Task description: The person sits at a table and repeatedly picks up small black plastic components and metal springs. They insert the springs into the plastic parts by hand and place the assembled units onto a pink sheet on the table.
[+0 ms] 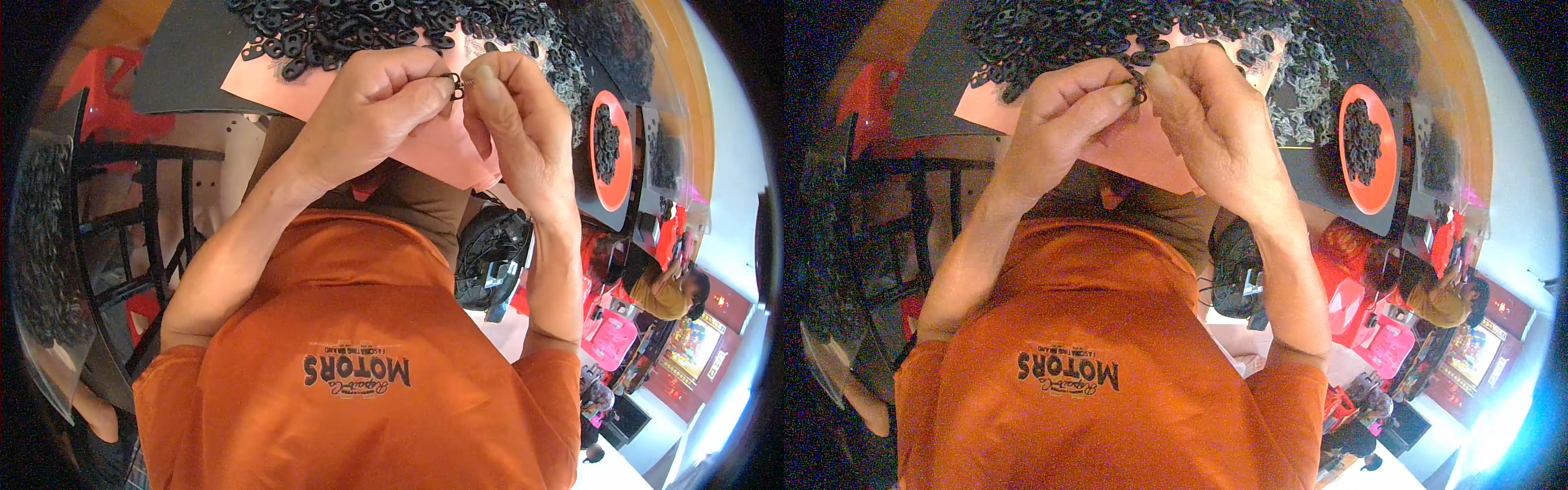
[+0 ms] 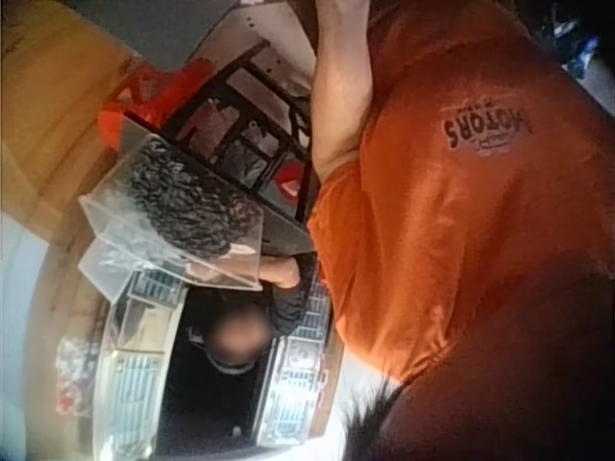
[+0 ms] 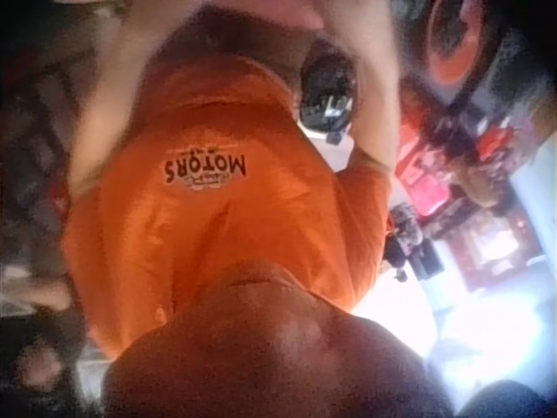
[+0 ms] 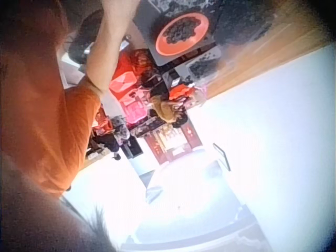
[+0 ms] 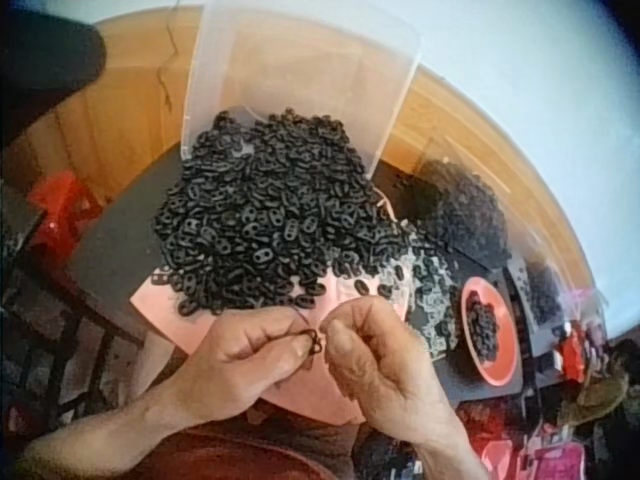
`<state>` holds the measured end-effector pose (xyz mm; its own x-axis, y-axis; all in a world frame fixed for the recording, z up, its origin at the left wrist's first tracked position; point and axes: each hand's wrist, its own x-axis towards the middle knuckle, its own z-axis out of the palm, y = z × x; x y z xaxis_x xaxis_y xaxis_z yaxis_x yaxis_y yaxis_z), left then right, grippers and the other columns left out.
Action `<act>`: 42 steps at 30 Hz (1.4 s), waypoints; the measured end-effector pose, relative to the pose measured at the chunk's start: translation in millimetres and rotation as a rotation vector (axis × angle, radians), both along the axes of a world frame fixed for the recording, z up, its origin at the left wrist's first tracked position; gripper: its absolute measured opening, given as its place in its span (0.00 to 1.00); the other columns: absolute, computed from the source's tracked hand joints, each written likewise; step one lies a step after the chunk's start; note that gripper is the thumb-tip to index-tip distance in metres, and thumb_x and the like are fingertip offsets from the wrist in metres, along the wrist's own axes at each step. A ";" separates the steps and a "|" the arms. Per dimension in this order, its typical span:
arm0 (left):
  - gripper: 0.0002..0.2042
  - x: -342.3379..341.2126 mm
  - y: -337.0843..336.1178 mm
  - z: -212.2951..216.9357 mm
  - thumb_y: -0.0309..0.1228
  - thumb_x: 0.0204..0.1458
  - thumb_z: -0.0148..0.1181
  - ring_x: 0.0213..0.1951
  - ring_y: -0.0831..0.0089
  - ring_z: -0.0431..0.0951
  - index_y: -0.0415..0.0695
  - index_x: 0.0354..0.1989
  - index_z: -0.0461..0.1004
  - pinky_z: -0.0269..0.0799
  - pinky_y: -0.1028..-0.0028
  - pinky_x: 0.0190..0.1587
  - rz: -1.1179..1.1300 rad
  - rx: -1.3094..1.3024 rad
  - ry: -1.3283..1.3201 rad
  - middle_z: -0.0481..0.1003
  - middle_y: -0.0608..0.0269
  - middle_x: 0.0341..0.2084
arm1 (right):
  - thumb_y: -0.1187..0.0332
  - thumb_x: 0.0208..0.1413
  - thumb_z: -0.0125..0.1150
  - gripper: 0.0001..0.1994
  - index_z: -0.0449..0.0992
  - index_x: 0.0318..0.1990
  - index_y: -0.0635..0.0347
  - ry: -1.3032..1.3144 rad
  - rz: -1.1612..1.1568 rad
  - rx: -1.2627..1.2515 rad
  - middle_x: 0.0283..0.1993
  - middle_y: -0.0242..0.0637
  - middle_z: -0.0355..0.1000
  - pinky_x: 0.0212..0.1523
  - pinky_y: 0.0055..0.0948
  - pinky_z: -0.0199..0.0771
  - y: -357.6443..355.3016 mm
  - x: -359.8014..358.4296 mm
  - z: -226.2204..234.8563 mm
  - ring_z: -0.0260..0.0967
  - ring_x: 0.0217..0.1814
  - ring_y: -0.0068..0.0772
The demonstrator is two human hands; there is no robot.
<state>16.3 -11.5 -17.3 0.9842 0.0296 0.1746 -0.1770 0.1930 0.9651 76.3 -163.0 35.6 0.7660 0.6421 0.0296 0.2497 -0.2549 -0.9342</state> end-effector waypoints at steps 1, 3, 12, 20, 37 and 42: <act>0.10 0.1 1.3 -0.7 0.33 0.55 0.47 0.22 0.89 0.62 0.42 0.26 0.70 0.57 0.86 0.24 -0.021 0.014 -0.005 0.64 0.77 0.18 | 0.69 0.58 0.51 0.07 0.67 0.37 0.63 -0.020 0.024 0.001 0.22 0.28 0.63 0.21 0.15 0.59 -2.3 1.8 -4.3 0.57 0.22 0.13; 0.10 -0.1 2.0 0.2 0.33 0.55 0.47 0.22 0.89 0.62 0.43 0.26 0.70 0.56 0.86 0.24 -0.042 0.002 -0.001 0.64 0.77 0.18 | 0.69 0.58 0.51 0.06 0.67 0.37 0.63 -0.047 0.046 -0.004 0.22 0.28 0.63 0.21 0.16 0.59 -3.2 2.8 -6.2 0.57 0.23 0.13; 0.08 -0.5 4.0 -0.1 0.31 0.55 0.47 0.24 0.88 0.60 0.41 0.29 0.69 0.57 0.84 0.26 -0.122 0.004 0.042 0.62 0.78 0.20 | 0.74 0.55 0.50 0.04 0.67 0.34 0.67 -0.292 0.085 -0.098 0.27 0.40 0.63 0.30 0.26 0.64 -0.1 3.9 -4.9 0.62 0.28 0.30; 0.08 -0.8 5.4 -4.3 0.30 0.56 0.46 0.23 0.87 0.59 0.39 0.31 0.68 0.56 0.83 0.24 -0.171 0.146 0.012 0.61 0.76 0.19 | 0.75 0.55 0.49 0.03 0.65 0.32 0.66 -0.296 0.107 -0.136 0.25 0.41 0.61 0.28 0.29 0.63 -3.2 1.5 -9.2 0.62 0.25 0.35; 0.09 -2.5 6.0 -0.2 0.27 0.48 0.49 0.14 0.81 0.57 0.36 0.19 0.63 0.53 0.73 0.16 -0.049 0.084 -0.020 0.57 0.60 0.09 | 0.78 0.51 0.53 0.03 0.68 0.33 0.66 -0.496 0.264 -0.123 0.25 0.41 0.60 0.28 0.33 0.65 0.5 8.3 -2.3 0.63 0.26 0.44; 0.08 -5.0 6.5 1.1 0.26 0.46 0.48 0.14 0.81 0.57 0.36 0.18 0.62 0.53 0.73 0.16 -0.071 0.043 0.014 0.58 0.61 0.09 | 0.79 0.50 0.54 0.02 0.68 0.31 0.66 -0.482 0.246 -0.145 0.23 0.42 0.60 0.25 0.34 0.64 2.5 2.2 -2.8 0.63 0.24 0.44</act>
<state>11.3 -5.0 -16.2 0.9859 -0.0476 0.1603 -0.1507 0.1627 0.9751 78.5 -160.5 32.9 0.5149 0.8237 0.2376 0.7081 -0.2524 -0.6595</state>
